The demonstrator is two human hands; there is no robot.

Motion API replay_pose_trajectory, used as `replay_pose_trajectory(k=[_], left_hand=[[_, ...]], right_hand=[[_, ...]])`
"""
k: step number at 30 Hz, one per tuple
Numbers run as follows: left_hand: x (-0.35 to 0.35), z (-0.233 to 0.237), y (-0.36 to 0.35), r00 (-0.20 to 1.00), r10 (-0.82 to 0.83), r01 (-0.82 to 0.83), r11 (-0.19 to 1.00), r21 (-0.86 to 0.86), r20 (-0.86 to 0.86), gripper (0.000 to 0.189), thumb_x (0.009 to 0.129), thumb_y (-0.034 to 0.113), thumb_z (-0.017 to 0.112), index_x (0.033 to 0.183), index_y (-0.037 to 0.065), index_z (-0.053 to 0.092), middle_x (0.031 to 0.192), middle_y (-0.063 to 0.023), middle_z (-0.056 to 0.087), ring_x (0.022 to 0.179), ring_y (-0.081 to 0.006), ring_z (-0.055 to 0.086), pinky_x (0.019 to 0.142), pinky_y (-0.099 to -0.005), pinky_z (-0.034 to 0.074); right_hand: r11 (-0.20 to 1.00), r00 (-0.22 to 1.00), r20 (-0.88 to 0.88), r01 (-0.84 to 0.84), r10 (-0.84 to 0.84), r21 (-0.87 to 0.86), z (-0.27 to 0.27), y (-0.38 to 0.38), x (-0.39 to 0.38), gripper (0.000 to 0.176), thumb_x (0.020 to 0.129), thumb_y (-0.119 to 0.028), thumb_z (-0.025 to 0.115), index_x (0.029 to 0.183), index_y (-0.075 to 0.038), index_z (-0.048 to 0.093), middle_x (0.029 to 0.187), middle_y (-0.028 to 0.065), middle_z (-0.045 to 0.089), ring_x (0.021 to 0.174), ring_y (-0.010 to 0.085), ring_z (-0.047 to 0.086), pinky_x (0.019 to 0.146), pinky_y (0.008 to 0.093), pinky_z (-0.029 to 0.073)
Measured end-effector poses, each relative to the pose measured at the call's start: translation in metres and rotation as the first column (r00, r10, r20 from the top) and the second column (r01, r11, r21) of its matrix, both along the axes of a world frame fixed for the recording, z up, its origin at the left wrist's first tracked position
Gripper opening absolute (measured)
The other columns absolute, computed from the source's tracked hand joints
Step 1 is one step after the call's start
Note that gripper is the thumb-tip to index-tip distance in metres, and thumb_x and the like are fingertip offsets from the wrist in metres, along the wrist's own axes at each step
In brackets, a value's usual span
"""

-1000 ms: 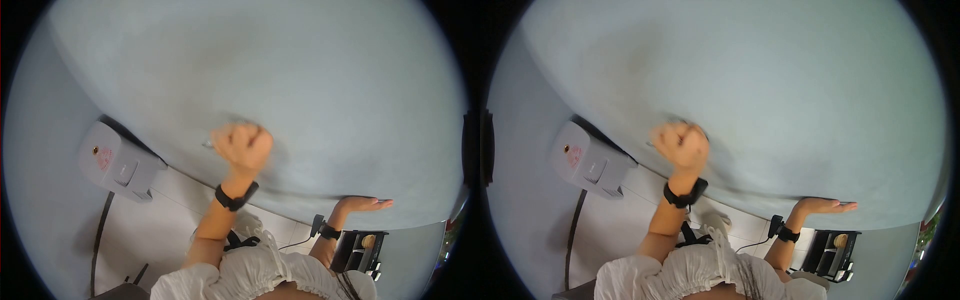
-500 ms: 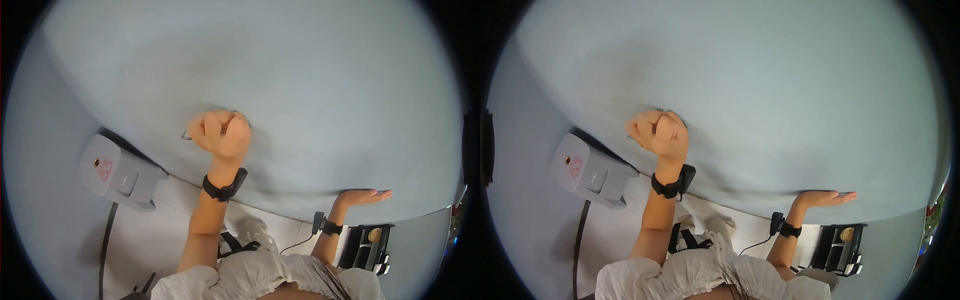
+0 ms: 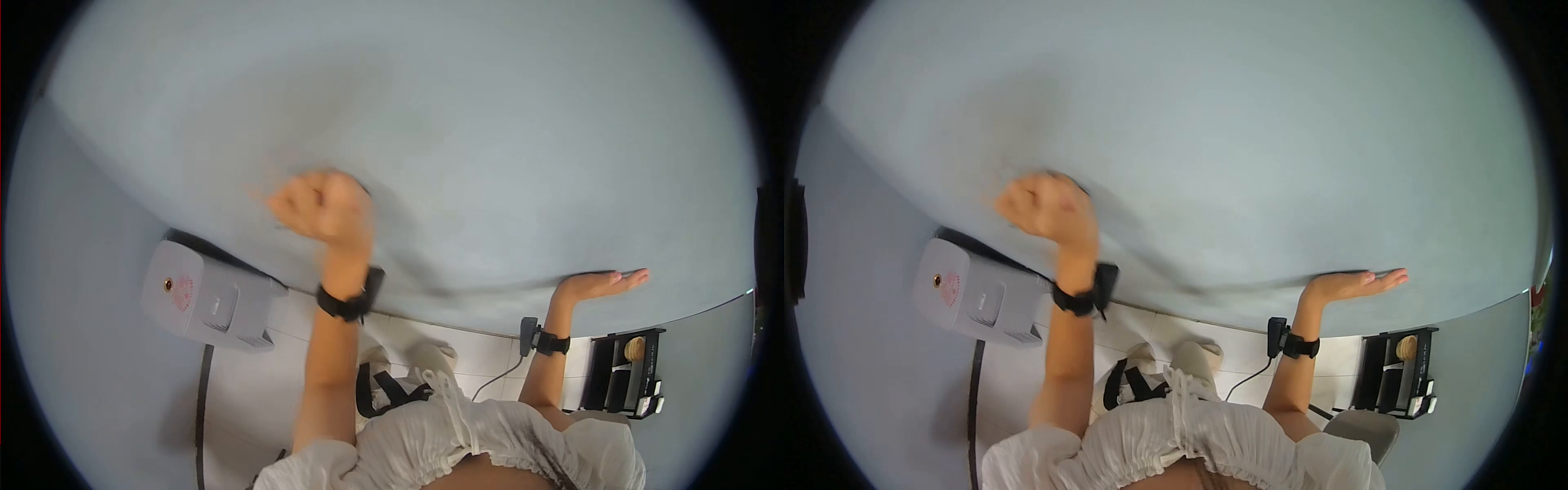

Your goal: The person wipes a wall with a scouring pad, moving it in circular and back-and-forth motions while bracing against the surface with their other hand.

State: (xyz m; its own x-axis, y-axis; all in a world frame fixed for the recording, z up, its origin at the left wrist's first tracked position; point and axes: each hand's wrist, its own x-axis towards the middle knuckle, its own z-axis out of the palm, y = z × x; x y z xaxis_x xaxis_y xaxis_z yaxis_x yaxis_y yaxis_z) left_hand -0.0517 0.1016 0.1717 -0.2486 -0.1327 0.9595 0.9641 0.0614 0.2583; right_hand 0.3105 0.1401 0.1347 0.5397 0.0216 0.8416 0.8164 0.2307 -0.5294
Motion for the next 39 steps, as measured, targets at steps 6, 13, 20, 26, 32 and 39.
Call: replay_pose_trajectory(k=[6, 13, 20, 26, 32, 39], left_hand=[[0.016, -0.021, -0.001, 0.948, -0.155, 0.148, 0.988, -0.045, -0.280, 0.018, 0.061, 0.000, 0.063, 0.064, 0.012, 0.049, 0.071, -0.0049, 0.047, 0.064, -0.0262, 0.039, 0.060, -0.0377, 0.031], [-0.007, 0.010, 0.008, 0.996, -0.034, 0.040, 0.997, 0.069, -0.082, 0.020, 0.064, -0.003, 0.060, 0.064, 0.011, 0.046, 0.073, -0.0053, 0.047, 0.070, -0.0263, 0.040, 0.060, -0.0373, 0.030], [0.057, -0.082, -0.017, 0.931, -0.330, 0.276, 0.916, -0.291, -0.154, 0.021, 0.052, 0.006, 0.060, 0.061, 0.016, 0.044, 0.068, 0.0026, 0.047, 0.066, -0.0208, 0.042, 0.058, -0.0336, 0.031], [0.017, 0.024, -0.004, 0.982, -0.090, 0.100, 0.994, 0.050, -0.165, 0.029, 0.066, -0.006, 0.061, 0.061, 0.016, 0.043, 0.070, 0.0000, 0.046, 0.066, -0.0243, 0.044, 0.059, -0.0348, 0.031], [0.049, -0.068, 0.001, 0.952, -0.230, 0.228, 0.973, -0.031, -0.204, 0.032, 0.071, -0.005, 0.064, 0.066, 0.016, 0.041, 0.074, -0.0010, 0.045, 0.072, -0.0246, 0.040, 0.055, -0.0353, 0.031], [0.047, -0.116, -0.011, 0.894, -0.320, 0.341, 0.940, -0.011, 0.314, 0.032, 0.080, -0.005, 0.060, 0.067, 0.009, 0.034, 0.075, -0.0062, 0.042, 0.071, -0.0262, 0.037, 0.061, -0.0372, 0.031]], right_hand=[[1.000, 1.000, 0.015, -0.001, 0.001, -0.006, 0.003, -0.002, -0.005, 0.072, 0.098, -0.053, 0.019, 0.143, 0.002, 0.026, 0.151, 0.0202, 0.021, 0.141, 0.0333, 0.017, 0.114, 0.0467, 0.016], [1.000, 1.000, 0.014, 0.006, -0.006, 0.012, 0.004, 0.003, -0.005, 0.071, 0.099, -0.052, 0.019, 0.143, 0.003, 0.028, 0.151, 0.0210, 0.022, 0.141, 0.0343, 0.017, 0.113, 0.0470, 0.016], [1.000, 1.000, 0.008, -0.023, 0.023, 0.014, 0.004, 0.000, -0.005, 0.072, 0.098, -0.053, 0.020, 0.143, 0.003, 0.027, 0.151, 0.0213, 0.020, 0.141, 0.0350, 0.016, 0.113, 0.0475, 0.015], [0.999, 0.999, 0.001, -0.035, 0.035, 0.029, 0.004, 0.000, -0.004, 0.071, 0.099, -0.052, 0.023, 0.142, 0.004, 0.028, 0.151, 0.0222, 0.020, 0.141, 0.0353, 0.015, 0.113, 0.0477, 0.015], [0.999, 0.998, 0.050, -0.026, 0.024, 0.038, 0.001, 0.001, 0.001, 0.067, 0.099, -0.047, 0.025, 0.142, 0.005, 0.027, 0.150, 0.0227, 0.021, 0.140, 0.0351, 0.017, 0.114, 0.0461, 0.016], [0.993, 0.992, 0.126, -0.020, 0.005, 0.116, -0.004, 0.007, 0.005, 0.061, 0.100, -0.039, 0.030, 0.140, 0.006, 0.030, 0.149, 0.0221, 0.025, 0.139, 0.0347, 0.022, 0.114, 0.0453, 0.018]])
